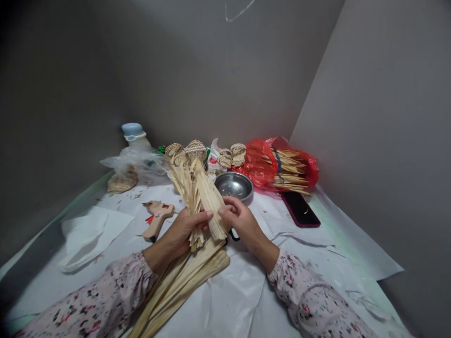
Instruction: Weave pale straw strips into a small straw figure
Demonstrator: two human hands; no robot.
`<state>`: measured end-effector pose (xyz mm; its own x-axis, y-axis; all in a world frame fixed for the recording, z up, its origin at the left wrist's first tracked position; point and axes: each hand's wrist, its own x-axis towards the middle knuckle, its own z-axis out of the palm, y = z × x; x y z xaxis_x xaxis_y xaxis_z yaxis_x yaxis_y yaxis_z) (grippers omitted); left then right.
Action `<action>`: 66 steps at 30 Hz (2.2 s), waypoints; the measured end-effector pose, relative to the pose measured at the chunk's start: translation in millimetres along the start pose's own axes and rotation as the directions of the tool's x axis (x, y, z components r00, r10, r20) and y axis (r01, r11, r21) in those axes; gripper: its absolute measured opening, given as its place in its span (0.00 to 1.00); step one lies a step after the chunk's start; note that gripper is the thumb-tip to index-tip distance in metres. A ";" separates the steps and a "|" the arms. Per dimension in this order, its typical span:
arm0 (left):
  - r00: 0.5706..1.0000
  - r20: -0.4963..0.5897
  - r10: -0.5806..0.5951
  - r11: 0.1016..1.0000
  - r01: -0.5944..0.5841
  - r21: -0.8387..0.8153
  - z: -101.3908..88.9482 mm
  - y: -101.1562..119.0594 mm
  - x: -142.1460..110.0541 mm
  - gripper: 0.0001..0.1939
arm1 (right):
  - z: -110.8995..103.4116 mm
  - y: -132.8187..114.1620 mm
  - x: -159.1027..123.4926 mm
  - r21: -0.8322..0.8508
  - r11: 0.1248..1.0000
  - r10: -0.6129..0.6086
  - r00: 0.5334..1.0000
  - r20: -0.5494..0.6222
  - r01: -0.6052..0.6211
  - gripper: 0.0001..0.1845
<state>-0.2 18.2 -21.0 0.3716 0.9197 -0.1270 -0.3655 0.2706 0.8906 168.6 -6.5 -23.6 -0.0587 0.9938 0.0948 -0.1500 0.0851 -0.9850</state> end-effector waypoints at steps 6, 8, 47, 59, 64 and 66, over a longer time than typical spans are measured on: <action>0.999 -0.026 0.018 1.000 -0.018 0.010 2.3 4.1 0.0 0.13 | 0.9 3.6 -1.0 0.055 0.996 0.066 0.998 0.015 -0.067 0.16; 0.999 -0.035 0.011 1.000 -0.011 0.000 2.6 4.7 0.7 0.13 | -2.2 4.3 0.9 0.109 0.991 0.081 0.996 -0.043 -0.076 0.14; 0.987 -0.137 -0.087 0.985 0.065 -0.160 -4.5 3.5 8.6 0.15 | -10.2 5.5 6.4 -0.083 0.993 0.071 0.988 -0.134 -0.082 0.19; 0.988 -0.065 -0.138 0.983 0.129 -0.134 3.1 10.1 -0.5 0.16 | -13.5 0.3 4.4 -0.135 0.990 -0.062 0.991 -0.122 0.045 0.20; 0.988 0.040 -0.152 0.987 0.154 -0.050 6.3 10.2 -7.0 0.21 | -3.8 0.0 1.2 0.016 1.000 -0.016 0.997 0.070 0.015 0.24; 0.987 0.030 -0.158 0.987 0.159 -0.018 6.2 9.5 -7.6 0.22 | -3.6 2.5 0.7 0.039 0.999 -0.014 1.000 0.015 0.013 0.20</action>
<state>-1.2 12.0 -8.8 0.4497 0.8565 -0.2533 -0.3170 0.4182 0.8512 171.7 -5.3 -26.5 -0.0710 0.9914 0.1103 -0.1890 0.0952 -0.9774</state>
